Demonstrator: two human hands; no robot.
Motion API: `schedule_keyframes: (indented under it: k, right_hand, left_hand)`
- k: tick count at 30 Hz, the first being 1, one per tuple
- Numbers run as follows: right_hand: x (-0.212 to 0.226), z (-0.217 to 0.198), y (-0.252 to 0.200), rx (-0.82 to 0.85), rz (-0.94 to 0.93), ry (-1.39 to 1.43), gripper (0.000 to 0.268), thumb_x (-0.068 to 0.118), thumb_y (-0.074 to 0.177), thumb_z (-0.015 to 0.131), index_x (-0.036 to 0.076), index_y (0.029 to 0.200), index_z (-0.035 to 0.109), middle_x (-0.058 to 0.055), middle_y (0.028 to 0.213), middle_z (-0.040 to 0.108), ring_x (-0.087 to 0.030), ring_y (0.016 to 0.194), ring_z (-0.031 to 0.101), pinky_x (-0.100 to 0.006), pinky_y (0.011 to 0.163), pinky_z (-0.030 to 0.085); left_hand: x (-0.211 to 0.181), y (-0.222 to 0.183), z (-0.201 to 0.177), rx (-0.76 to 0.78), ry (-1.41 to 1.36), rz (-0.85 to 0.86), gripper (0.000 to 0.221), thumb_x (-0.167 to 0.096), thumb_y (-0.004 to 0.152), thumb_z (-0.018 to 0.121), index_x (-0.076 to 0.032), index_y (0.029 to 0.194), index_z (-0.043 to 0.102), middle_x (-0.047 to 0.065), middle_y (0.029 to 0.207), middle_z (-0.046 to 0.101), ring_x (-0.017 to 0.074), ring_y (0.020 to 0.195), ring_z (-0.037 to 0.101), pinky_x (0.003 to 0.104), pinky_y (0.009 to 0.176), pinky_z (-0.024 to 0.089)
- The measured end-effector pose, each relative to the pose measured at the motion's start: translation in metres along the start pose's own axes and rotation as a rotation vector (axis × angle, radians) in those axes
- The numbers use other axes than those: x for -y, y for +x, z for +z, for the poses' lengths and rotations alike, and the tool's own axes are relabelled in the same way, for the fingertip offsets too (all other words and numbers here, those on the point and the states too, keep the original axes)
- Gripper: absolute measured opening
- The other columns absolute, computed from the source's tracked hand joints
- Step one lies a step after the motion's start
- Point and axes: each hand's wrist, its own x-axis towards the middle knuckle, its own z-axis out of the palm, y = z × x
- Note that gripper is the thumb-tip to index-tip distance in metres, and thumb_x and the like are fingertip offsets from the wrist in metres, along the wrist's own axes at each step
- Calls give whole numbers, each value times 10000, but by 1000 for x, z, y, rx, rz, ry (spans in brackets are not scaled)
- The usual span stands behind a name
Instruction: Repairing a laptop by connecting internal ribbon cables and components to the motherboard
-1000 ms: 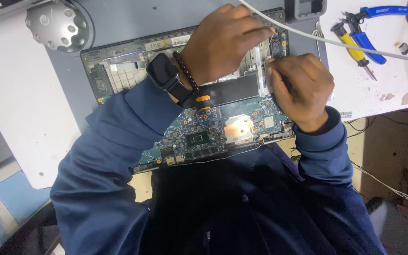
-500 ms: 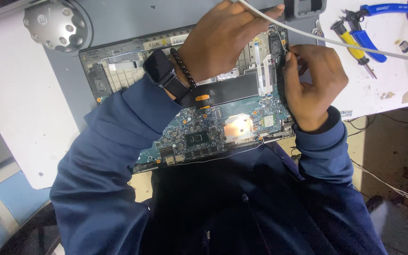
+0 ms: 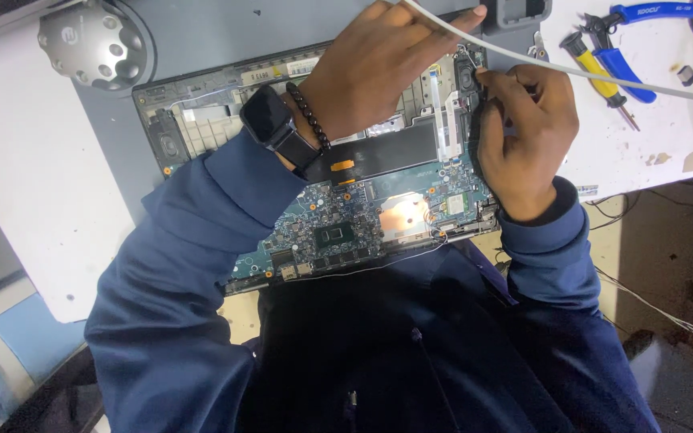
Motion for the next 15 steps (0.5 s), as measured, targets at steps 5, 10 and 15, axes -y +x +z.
schedule_keyframes:
  k: [5, 10, 15]
  right_hand:
    - [0, 0, 0, -3, 9, -11, 298, -94, 966, 572, -86, 1174, 786, -221, 1075, 548, -385, 953, 570, -470, 763, 467]
    - [8, -3, 7, 3, 4, 57, 325, -112, 935, 507, -121, 1152, 749, -248, 1062, 533, -405, 948, 550, -482, 771, 450]
    - [8, -3, 7, 15, 53, 27, 380, -122, 909, 494, -104, 1181, 757, -243, 1045, 527, -411, 960, 548, -492, 809, 449]
  left_hand:
    - [-3, -1, 5, -1, 123, 19, 786, 63, 1036, 694, -109, 1647, 230, 9, 1421, 714, 261, 1174, 618, 408, 970, 507]
    - [-3, -2, 8, 10, 158, 57, 755, 8, 1100, 664, -77, 1662, 166, 23, 1413, 692, 249, 1211, 604, 407, 1051, 498]
    - [-3, -2, 10, 28, 155, 43, 798, 26, 1066, 670, -83, 1667, 156, 25, 1398, 691, 267, 1226, 592, 421, 1059, 484]
